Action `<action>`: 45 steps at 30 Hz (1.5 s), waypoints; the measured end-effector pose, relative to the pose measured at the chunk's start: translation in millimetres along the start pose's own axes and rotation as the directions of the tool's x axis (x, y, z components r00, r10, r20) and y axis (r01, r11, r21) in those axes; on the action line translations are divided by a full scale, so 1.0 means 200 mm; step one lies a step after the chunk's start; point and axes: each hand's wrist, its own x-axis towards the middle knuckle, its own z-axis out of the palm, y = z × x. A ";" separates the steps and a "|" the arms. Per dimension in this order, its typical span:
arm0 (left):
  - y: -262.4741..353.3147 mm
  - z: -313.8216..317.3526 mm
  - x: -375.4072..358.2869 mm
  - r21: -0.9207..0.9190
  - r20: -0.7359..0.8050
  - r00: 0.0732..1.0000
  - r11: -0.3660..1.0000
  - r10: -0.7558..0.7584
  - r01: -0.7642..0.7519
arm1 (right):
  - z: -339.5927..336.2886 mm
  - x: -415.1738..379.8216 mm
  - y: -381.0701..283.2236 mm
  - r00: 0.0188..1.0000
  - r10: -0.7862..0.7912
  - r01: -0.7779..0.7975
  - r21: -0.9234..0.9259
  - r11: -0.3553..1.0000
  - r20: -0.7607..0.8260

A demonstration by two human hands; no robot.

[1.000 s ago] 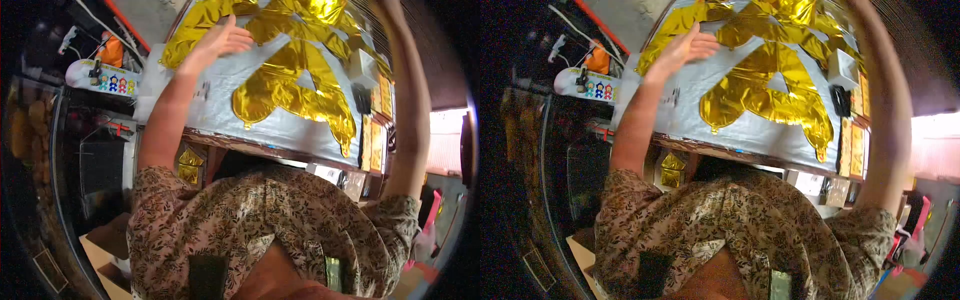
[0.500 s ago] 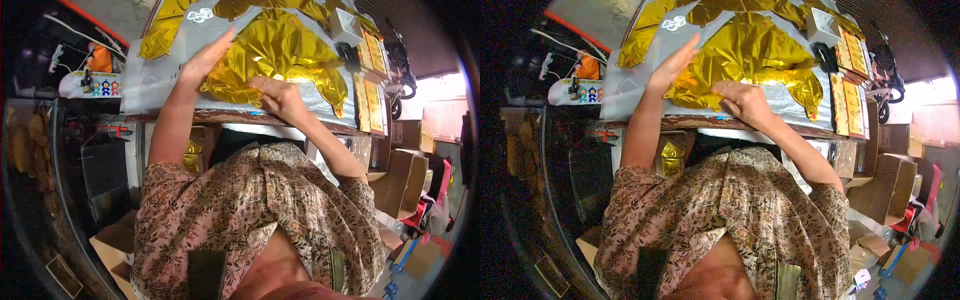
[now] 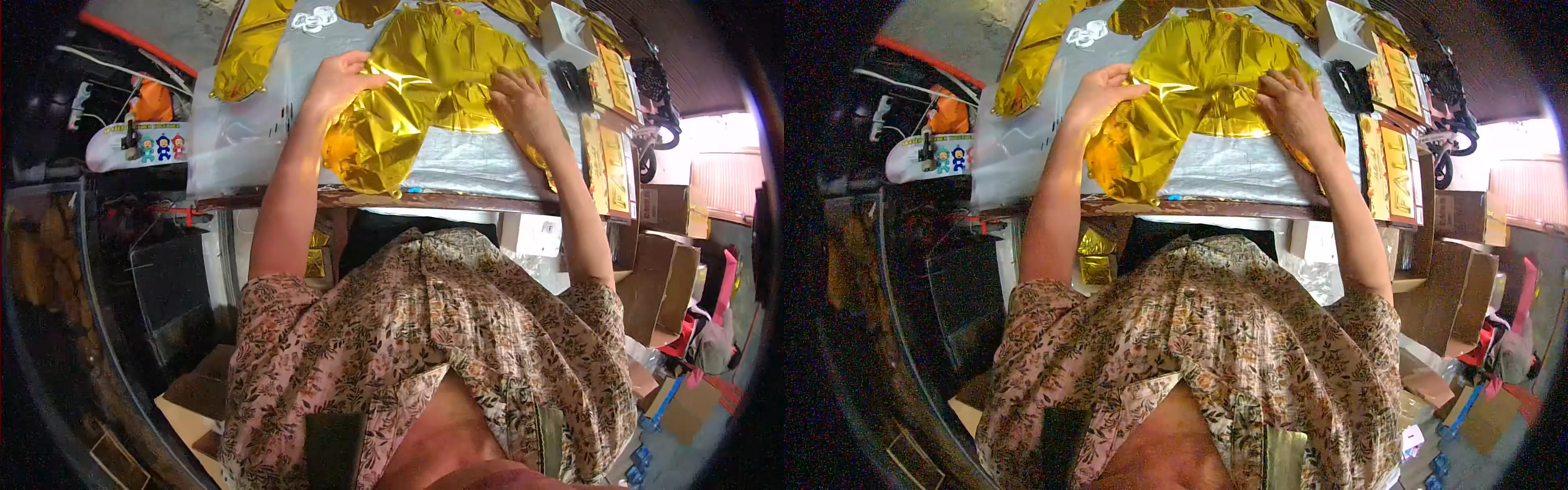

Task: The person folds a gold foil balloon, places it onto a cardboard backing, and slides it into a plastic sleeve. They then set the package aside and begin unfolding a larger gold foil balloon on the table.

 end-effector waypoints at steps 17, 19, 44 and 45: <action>0.11 0.03 0.12 0.429 0.049 0.998 0.903 -0.048 0.022 | 0.09 0.08 0.07 0.946 0.259 -0.260 0.020 0.965 -0.193; 0.20 0.04 0.15 0.468 0.041 0.989 0.877 -0.142 0.107 | 0.15 0.07 0.09 0.929 0.222 -0.221 0.036 0.975 -0.295; 0.24 0.24 0.34 0.579 0.222 0.948 0.751 0.229 -0.317 | -0.09 0.26 0.42 0.971 0.230 -0.148 0.609 0.780 -0.059; 0.21 0.24 0.35 0.526 0.259 0.888 0.715 0.381 -0.461 | -0.15 0.29 0.39 0.982 0.145 -0.027 0.676 0.736 -0.119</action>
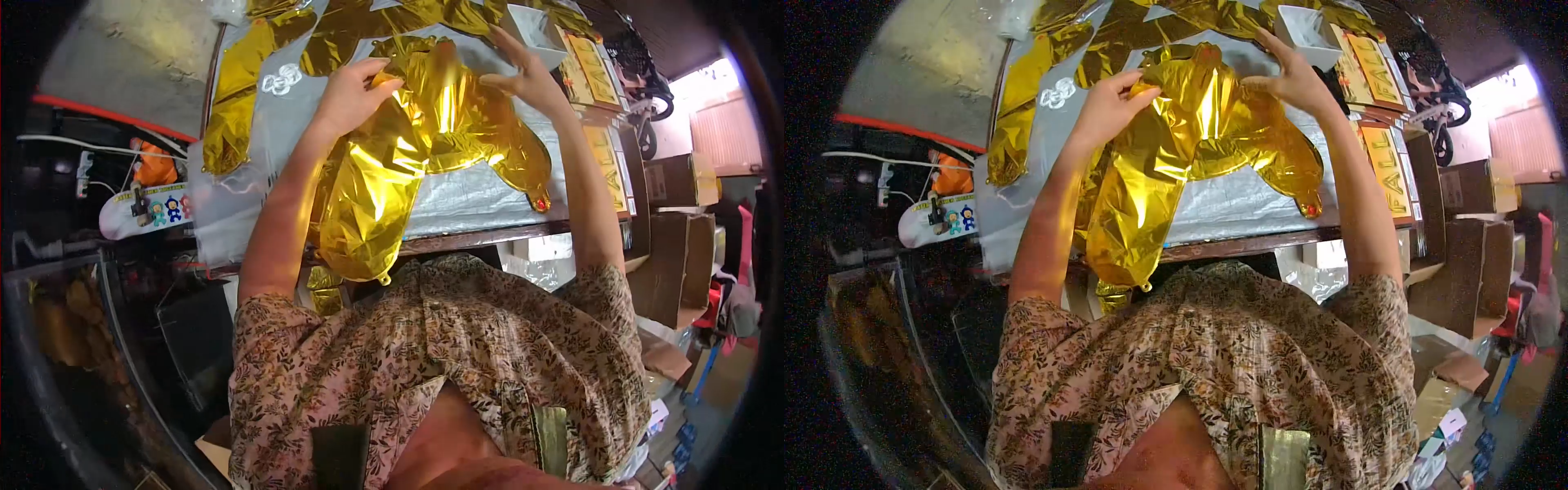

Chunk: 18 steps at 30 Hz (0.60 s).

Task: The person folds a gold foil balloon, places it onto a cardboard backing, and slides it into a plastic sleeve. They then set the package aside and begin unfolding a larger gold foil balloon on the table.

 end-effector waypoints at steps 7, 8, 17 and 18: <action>0.13 -0.02 -0.05 -0.219 -0.024 0.999 0.975 0.031 -0.035 | -0.11 0.19 -0.03 0.859 0.140 -0.280 0.222 0.934 0.492; 0.11 -0.02 -0.05 -0.220 -0.023 0.999 0.975 0.029 -0.033 | -0.12 0.19 -0.02 0.859 0.141 -0.282 0.223 0.933 0.493; -0.01 -0.04 -0.06 -0.389 -0.006 0.938 0.864 -0.348 0.318 | -0.07 0.04 -0.02 0.824 0.335 -0.459 0.191 0.868 0.457; -0.01 -0.04 -0.06 -0.367 -0.024 0.934 0.872 -0.357 0.324 | -0.05 0.04 0.02 0.842 0.300 -0.423 0.204 0.883 0.449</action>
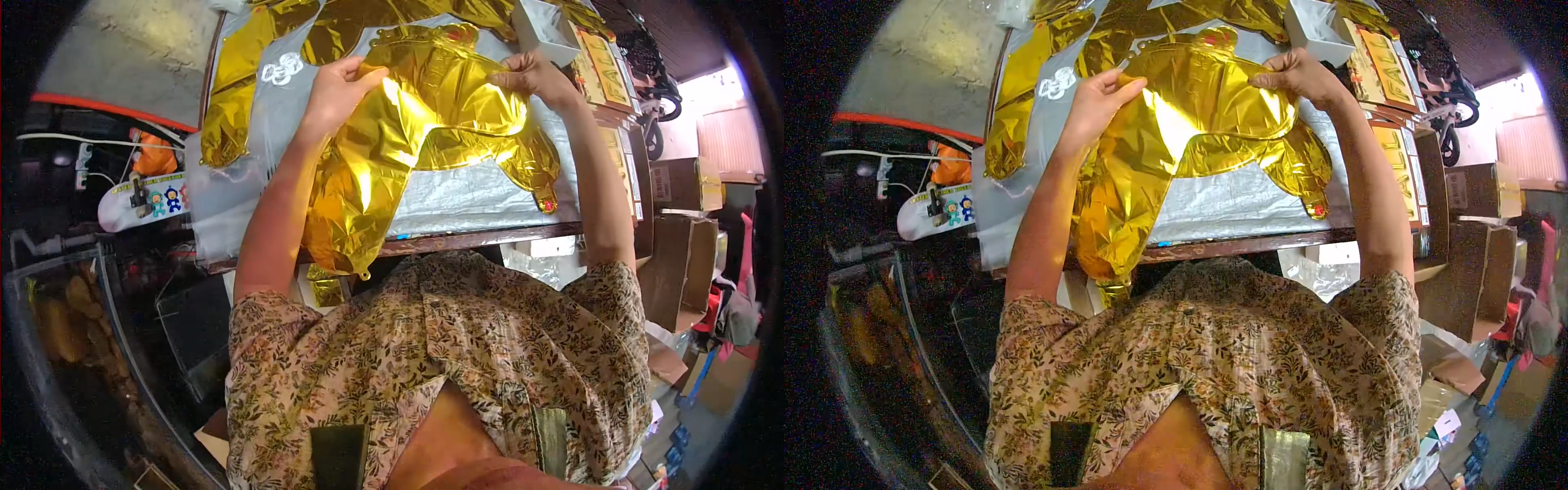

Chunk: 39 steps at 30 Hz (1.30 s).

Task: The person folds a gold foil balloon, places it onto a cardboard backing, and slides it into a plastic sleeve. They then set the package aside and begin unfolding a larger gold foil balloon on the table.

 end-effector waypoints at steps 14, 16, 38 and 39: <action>-0.12 -0.12 0.00 0.253 -0.005 0.996 0.963 -0.094 0.093 | 0.03 0.06 0.13 0.994 0.088 -0.083 0.075 0.994 -0.063; -0.16 -0.11 -0.01 0.221 -0.019 0.999 0.974 -0.043 0.046 | 0.01 0.07 0.17 0.996 0.082 -0.080 0.078 0.994 -0.026; -0.05 -0.20 -0.17 0.308 -0.067 0.995 0.950 0.075 -0.051 | -0.06 0.25 0.12 0.969 0.197 -0.170 0.178 0.969 -0.149; -0.07 -0.21 -0.15 0.309 -0.074 0.994 0.950 0.075 -0.049 | -0.05 0.28 0.12 0.961 0.214 -0.178 0.201 0.963 -0.174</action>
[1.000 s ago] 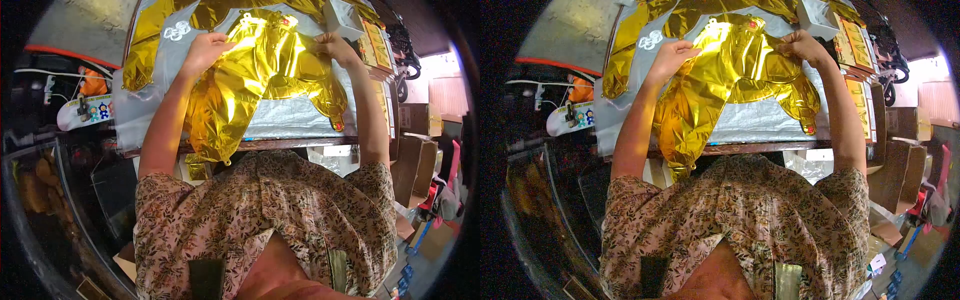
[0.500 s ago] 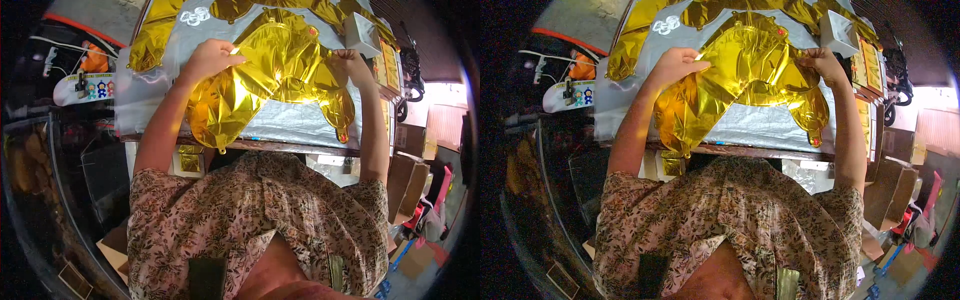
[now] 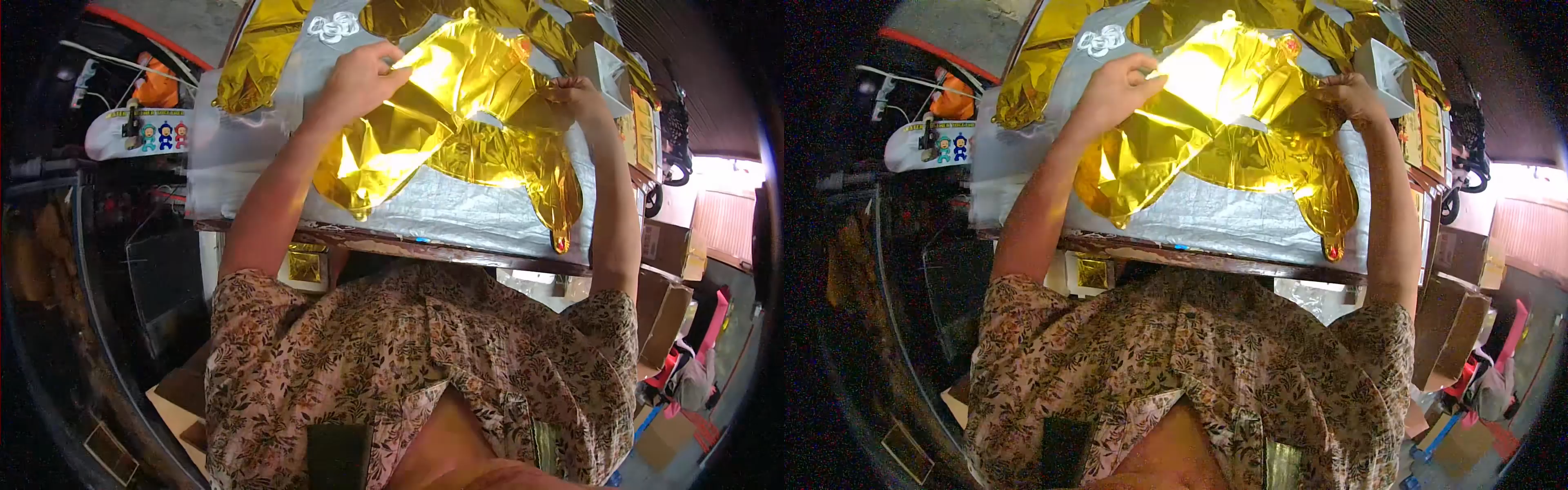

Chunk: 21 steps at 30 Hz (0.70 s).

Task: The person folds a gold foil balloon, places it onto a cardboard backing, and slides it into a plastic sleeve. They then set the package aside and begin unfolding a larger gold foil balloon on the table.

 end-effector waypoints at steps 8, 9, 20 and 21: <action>-0.12 -0.07 -0.06 0.146 0.131 0.971 0.972 -0.202 0.182 | -0.02 0.05 -0.02 0.999 0.015 -0.021 -0.204 0.979 -0.029; -0.14 -0.06 -0.07 0.117 0.152 0.965 0.973 -0.215 0.199 | 0.00 0.02 -0.04 0.998 -0.016 0.002 -0.228 0.974 -0.059; -0.17 -0.02 -0.09 0.065 0.055 0.984 0.984 -0.170 0.167 | 0.06 -0.09 -0.14 0.962 -0.210 0.122 -0.410 0.904 -0.176; -0.15 -0.03 -0.09 0.076 0.047 0.984 0.983 -0.169 0.165 | 0.01 -0.03 -0.08 0.968 -0.209 0.148 -0.355 0.923 -0.140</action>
